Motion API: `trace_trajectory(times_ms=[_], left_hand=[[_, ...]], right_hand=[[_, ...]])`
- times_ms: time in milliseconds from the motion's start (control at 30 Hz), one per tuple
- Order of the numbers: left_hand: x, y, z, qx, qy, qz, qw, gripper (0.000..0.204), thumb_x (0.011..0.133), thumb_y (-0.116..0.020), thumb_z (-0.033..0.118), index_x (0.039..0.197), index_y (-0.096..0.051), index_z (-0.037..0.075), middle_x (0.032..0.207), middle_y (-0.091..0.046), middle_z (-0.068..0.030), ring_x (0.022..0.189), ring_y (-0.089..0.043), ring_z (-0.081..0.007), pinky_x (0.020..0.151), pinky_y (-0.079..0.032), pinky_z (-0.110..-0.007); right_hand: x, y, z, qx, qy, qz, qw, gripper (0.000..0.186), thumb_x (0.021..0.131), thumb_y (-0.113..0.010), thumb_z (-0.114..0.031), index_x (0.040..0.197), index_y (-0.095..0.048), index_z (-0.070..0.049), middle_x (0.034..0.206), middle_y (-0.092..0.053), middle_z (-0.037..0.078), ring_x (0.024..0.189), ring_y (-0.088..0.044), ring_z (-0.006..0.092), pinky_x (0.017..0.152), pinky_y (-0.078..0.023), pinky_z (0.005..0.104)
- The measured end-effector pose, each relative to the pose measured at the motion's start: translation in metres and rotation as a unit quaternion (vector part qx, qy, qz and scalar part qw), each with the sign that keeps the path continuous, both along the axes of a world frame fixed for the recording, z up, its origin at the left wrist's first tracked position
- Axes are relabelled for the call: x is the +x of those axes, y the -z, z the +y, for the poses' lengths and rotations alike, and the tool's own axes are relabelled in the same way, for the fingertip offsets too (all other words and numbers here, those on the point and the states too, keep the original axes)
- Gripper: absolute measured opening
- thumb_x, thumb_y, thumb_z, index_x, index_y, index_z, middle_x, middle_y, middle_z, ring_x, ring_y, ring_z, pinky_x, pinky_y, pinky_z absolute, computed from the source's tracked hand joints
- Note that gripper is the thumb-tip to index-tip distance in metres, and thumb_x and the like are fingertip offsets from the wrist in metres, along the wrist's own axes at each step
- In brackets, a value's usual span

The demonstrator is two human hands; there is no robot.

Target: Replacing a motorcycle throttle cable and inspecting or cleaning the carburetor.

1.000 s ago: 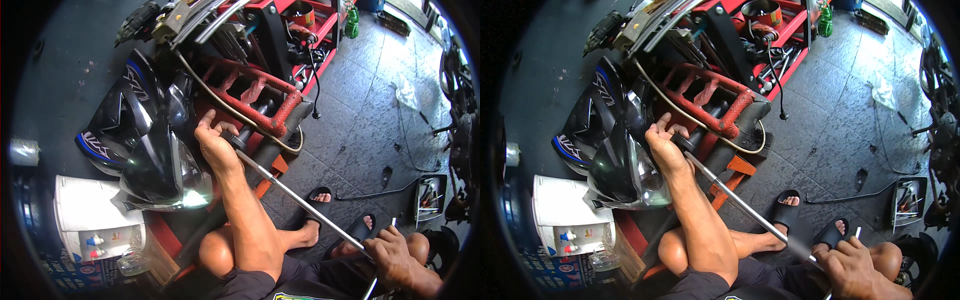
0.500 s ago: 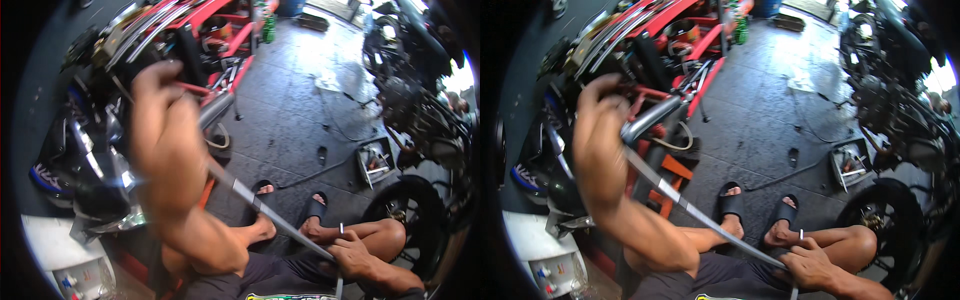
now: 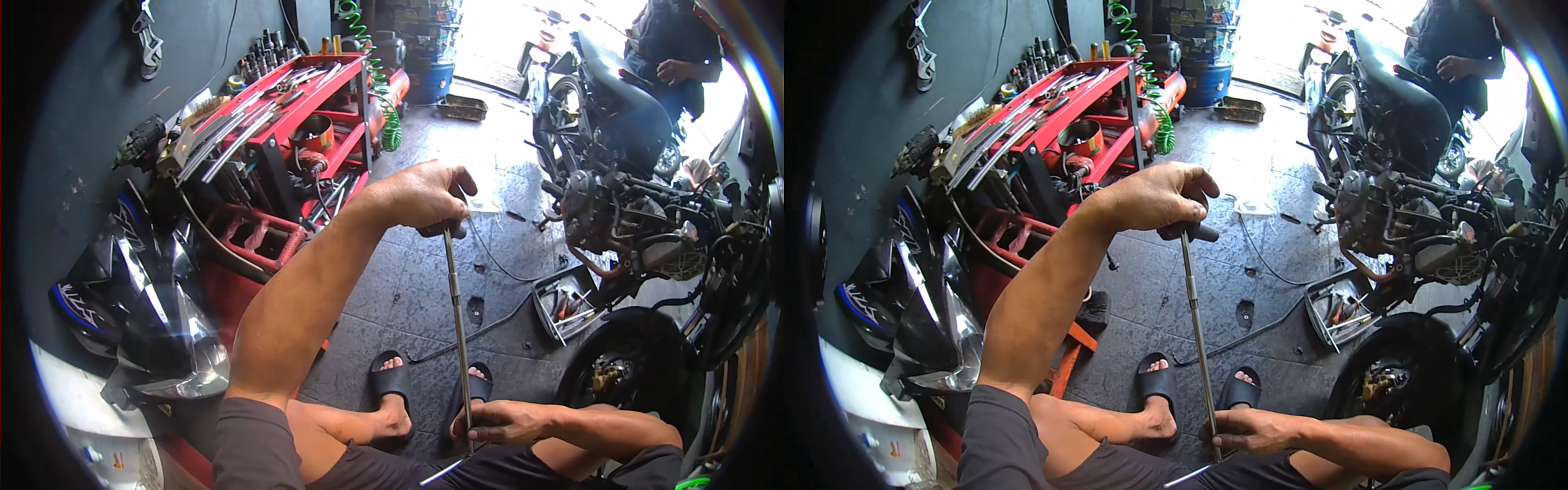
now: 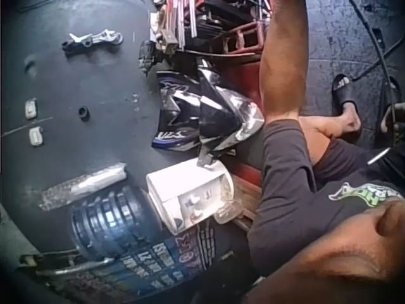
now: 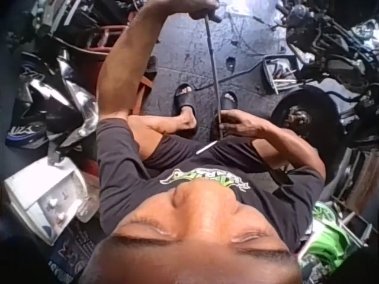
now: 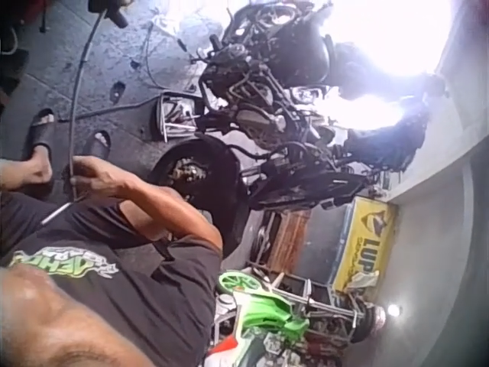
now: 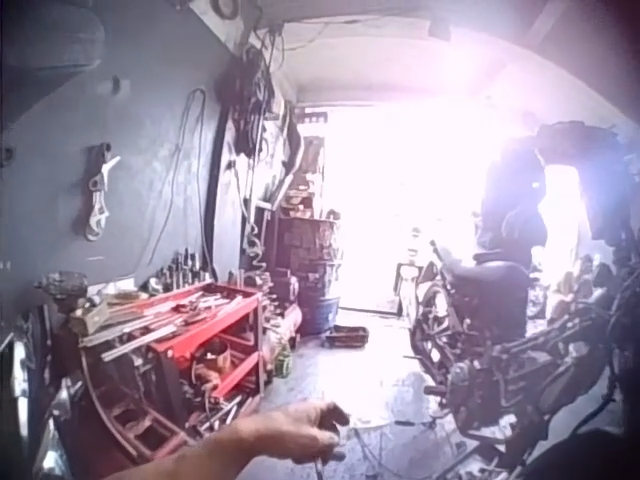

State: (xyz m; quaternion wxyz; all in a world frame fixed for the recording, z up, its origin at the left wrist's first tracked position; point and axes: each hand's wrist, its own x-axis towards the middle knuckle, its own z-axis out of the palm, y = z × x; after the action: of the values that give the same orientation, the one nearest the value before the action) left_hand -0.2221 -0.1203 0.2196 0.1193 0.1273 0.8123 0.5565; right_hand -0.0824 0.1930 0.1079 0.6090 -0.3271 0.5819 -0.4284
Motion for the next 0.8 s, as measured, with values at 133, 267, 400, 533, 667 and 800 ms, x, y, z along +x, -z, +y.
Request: trace_trajectory(times_ms=[133,267,400,533,667,800], left_hand=[[-0.003,0.002,0.005,-0.039,-0.022,0.01,0.999,0.037,0.088,-0.063,0.004,0.121,-0.054,-0.009,0.096,-0.065,-0.015,0.069,-0.064,-0.0148,0.055,-0.052,-0.027],[-0.01,0.0,0.012,-0.056,-0.042,0.018,0.997,0.036,0.087,-0.064,0.004,0.12,-0.055,-0.009,0.095,-0.066,-0.0156,0.067,-0.064,-0.0147,0.053,-0.052,-0.027],[-0.018,0.005,0.022,-0.084,-0.044,0.009,0.995,0.035,0.086,-0.065,0.004,0.118,-0.057,-0.009,0.095,-0.067,-0.016,0.072,-0.066,-0.0159,0.058,-0.054,-0.028],[-0.03,0.018,0.027,-0.098,-0.068,0.027,0.993,0.033,0.085,-0.066,0.005,0.114,-0.061,-0.008,0.1,-0.068,-0.0164,0.082,-0.066,-0.0175,0.07,-0.055,-0.029],[-0.049,0.041,0.02,-0.076,-0.128,0.016,0.989,0.03,0.085,-0.066,0.006,0.111,-0.063,-0.008,0.1,-0.067,-0.015,0.081,-0.065,-0.0174,0.071,-0.055,-0.03],[-0.061,0.076,0.004,0.129,-0.28,-0.023,0.951,0.019,0.089,-0.065,0.004,0.106,-0.062,-0.004,0.085,-0.063,-0.0075,0.071,-0.063,-0.0145,0.063,-0.055,-0.03]], right_hand=[[-0.012,0.002,0.007,0.086,0.036,0.028,0.995,0.03,0.098,-0.062,-0.024,0.11,-0.063,0.003,0.095,-0.069,0.009,0.086,-0.062,0.0137,0.076,-0.05,0.0318],[-0.02,0.01,0.008,0.097,0.06,0.055,0.992,0.029,0.096,-0.065,-0.027,0.101,-0.067,0.002,0.083,-0.069,0.003,0.078,-0.062,0.0097,0.07,-0.05,0.0283],[-0.029,0.013,0.011,0.13,0.095,-0.057,0.985,0.033,0.102,-0.055,-0.032,0.104,-0.064,0.0,0.082,-0.067,0.004,0.08,-0.063,0.0103,0.07,-0.051,0.0271],[-0.042,0.017,0.019,0.064,0.094,-0.056,0.992,0.034,0.106,-0.044,-0.032,0.105,-0.06,-0.002,0.081,-0.062,0.004,0.074,-0.06,0.0107,0.066,-0.05,0.027],[-0.056,0.021,0.022,0.147,0.128,0.012,0.981,0.03,0.105,-0.047,-0.029,0.112,-0.058,-0.002,0.084,-0.062,0.005,0.075,-0.06,0.0119,0.067,-0.051,0.0299],[-0.065,0.016,0.023,0.171,0.163,0.207,0.949,0.022,0.101,-0.053,-0.021,0.098,-0.056,0.001,0.073,-0.061,0.013,0.069,-0.062,0.0197,0.064,-0.049,0.0374]])
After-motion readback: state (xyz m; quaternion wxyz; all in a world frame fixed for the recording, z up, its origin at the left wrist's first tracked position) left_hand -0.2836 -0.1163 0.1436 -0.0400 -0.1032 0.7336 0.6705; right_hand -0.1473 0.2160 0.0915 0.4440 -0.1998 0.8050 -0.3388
